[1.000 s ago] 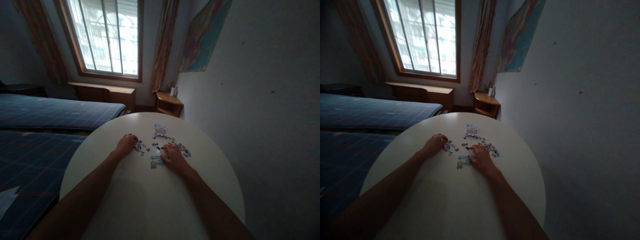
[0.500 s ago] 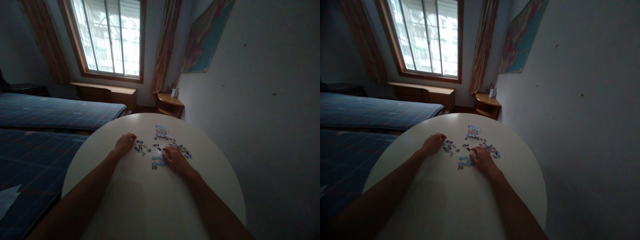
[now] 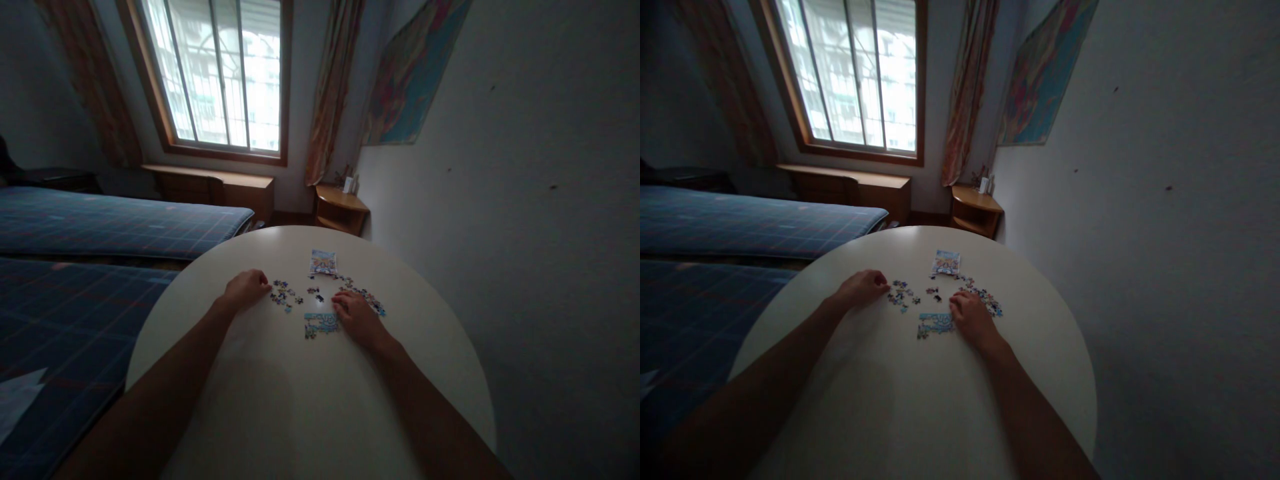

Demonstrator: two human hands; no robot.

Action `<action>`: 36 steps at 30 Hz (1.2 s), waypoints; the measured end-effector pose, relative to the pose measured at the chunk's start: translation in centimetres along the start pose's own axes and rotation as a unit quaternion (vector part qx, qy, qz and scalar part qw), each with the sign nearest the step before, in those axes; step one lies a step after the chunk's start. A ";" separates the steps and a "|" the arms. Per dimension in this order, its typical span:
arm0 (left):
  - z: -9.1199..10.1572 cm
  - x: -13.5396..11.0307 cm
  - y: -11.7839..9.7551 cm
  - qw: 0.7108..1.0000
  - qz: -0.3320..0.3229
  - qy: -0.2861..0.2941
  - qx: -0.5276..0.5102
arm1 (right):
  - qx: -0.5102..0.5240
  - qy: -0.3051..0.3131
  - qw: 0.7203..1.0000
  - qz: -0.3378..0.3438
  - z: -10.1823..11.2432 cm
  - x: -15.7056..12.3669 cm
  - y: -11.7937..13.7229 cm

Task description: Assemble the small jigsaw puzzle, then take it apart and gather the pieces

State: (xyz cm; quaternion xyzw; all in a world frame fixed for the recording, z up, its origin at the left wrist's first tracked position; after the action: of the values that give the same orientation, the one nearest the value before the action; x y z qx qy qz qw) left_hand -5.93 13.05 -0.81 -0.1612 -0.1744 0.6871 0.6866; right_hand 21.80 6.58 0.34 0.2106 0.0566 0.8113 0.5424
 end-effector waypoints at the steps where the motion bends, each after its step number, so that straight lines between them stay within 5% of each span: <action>1: -0.2 0.1 -0.1 1.000 -0.005 0.003 -0.002 | -0.001 0.000 1.000 0.000 0.0 0.0 0.0; 16: -0.8 0.8 -1.1 0.990 -0.071 0.018 -0.123 | -0.008 0.001 1.000 -0.008 0.2 0.0 0.2; 26: -2.5 -0.3 -5.6 0.950 -0.113 0.093 -0.277 | 0.018 -0.030 0.999 -0.005 0.7 -0.1 0.4; 36: -5.6 -3.3 -11.2 0.897 -0.177 0.162 -0.372 | 0.051 -0.068 0.995 0.058 2.2 -0.4 3.7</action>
State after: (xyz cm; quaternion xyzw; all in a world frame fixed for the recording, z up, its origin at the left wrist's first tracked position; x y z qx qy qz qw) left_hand 6.55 9.78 -0.65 -0.4803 -0.3298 0.4032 0.7057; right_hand 19.60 4.42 3.43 0.2955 0.0493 0.8212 0.4856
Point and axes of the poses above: each hand's wrist, its own x-axis towards the middle knuckle, its own z-axis out of the back of the hand, y = z × x, the point moved 9 cm from there along x, towards the middle knuckle, and after that the axes turned 8 degrees about -x, right-handed, at the moved point
